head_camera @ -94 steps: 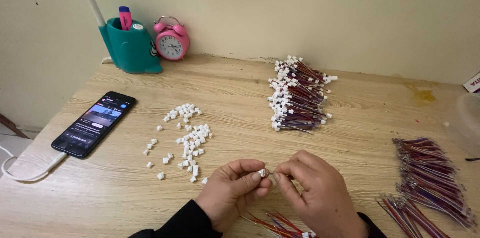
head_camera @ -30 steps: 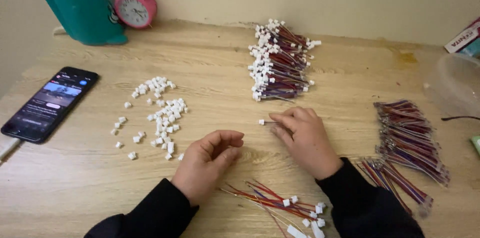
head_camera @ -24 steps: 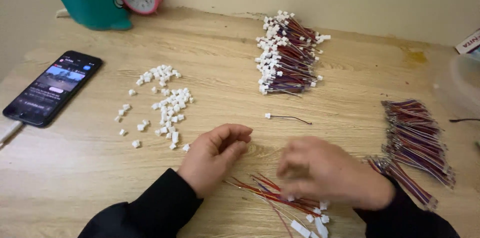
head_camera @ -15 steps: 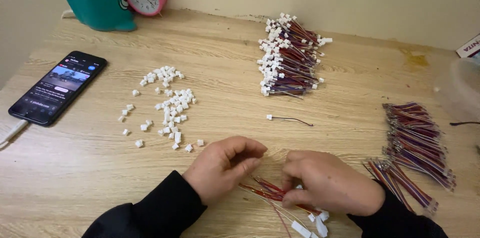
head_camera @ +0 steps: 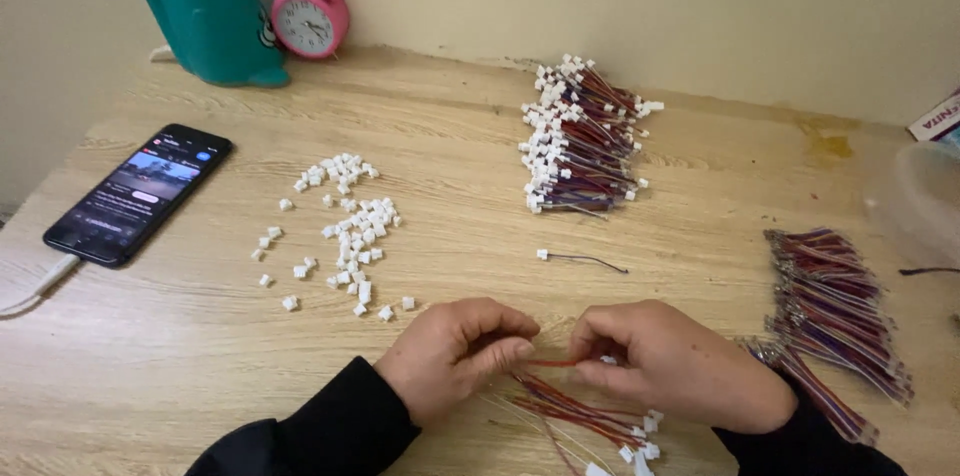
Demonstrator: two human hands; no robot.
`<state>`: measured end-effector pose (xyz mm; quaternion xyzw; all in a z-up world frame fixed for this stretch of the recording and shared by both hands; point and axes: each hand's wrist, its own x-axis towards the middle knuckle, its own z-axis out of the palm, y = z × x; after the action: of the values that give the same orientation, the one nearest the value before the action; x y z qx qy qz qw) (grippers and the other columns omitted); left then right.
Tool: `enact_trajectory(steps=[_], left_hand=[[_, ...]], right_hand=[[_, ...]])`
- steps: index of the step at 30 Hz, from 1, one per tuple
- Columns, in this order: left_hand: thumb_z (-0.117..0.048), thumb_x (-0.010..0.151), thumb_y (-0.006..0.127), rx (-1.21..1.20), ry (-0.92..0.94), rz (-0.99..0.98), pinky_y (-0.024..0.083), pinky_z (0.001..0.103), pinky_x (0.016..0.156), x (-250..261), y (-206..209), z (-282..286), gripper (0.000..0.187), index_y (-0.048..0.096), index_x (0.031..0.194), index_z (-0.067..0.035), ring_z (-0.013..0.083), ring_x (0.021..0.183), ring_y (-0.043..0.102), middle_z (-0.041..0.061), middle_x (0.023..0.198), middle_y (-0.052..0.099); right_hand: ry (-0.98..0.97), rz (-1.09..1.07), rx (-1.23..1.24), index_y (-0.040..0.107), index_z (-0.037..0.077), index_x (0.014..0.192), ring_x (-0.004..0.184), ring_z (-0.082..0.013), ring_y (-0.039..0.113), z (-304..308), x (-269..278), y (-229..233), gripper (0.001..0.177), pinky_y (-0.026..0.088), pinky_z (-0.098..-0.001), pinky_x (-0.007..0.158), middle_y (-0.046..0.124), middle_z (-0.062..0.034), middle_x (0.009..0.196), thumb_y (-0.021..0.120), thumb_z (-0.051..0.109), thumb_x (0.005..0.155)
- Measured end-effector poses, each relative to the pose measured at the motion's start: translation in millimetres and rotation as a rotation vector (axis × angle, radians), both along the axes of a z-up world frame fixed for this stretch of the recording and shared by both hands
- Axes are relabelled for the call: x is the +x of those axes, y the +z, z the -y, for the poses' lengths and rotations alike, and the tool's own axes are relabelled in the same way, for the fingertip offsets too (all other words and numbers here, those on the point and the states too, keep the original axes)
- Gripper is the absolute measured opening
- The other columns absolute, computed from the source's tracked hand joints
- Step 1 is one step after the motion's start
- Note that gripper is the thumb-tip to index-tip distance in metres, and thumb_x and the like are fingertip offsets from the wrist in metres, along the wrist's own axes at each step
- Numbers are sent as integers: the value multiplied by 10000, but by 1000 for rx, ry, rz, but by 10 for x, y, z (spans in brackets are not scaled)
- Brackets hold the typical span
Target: Manually connecting thin electrical wires into small plastic connector housings at a desk.
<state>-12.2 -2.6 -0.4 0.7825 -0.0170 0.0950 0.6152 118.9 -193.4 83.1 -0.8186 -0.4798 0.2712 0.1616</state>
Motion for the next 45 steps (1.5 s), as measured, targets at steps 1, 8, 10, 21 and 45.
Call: enact_trajectory(steps=[1,8,10,21,45], left_hand=[[-252,876,663,5,3,5,545,220,787,-5,17,-8,227,716,1039,-104,77,851,682,-2,944,751],[-174,854,691,-42,89,-99,537,191,710,11,42,-10,113,762,917,-112,42,759,668,-26,845,763],[-181,836,707,-21,111,-75,563,189,739,10,60,-23,122,769,921,-119,51,792,710,-17,886,788],[-277,851,703,398,136,137,478,286,576,-22,187,-92,82,729,832,-201,145,646,620,-24,727,622],[-407,710,806,965,157,-397,489,373,749,-280,345,-1074,315,744,994,-287,195,928,600,-11,948,659]], right_hand=[[3,5,5,717,222,827,640,-27,652,-4,6,29,52,506,-206,616,768,112,739,746,255,798],[-42,54,-53,739,254,840,660,-11,676,42,75,109,70,503,-198,638,781,142,749,696,305,817],[-70,56,-88,722,247,814,638,-18,652,43,73,133,57,490,-202,633,761,141,723,690,294,813],[142,135,39,710,248,974,836,-102,696,155,214,-153,228,519,-260,728,751,84,924,756,388,800],[-242,8,463,872,192,829,656,-60,679,-38,151,-516,131,520,-218,624,775,64,708,784,243,748]])
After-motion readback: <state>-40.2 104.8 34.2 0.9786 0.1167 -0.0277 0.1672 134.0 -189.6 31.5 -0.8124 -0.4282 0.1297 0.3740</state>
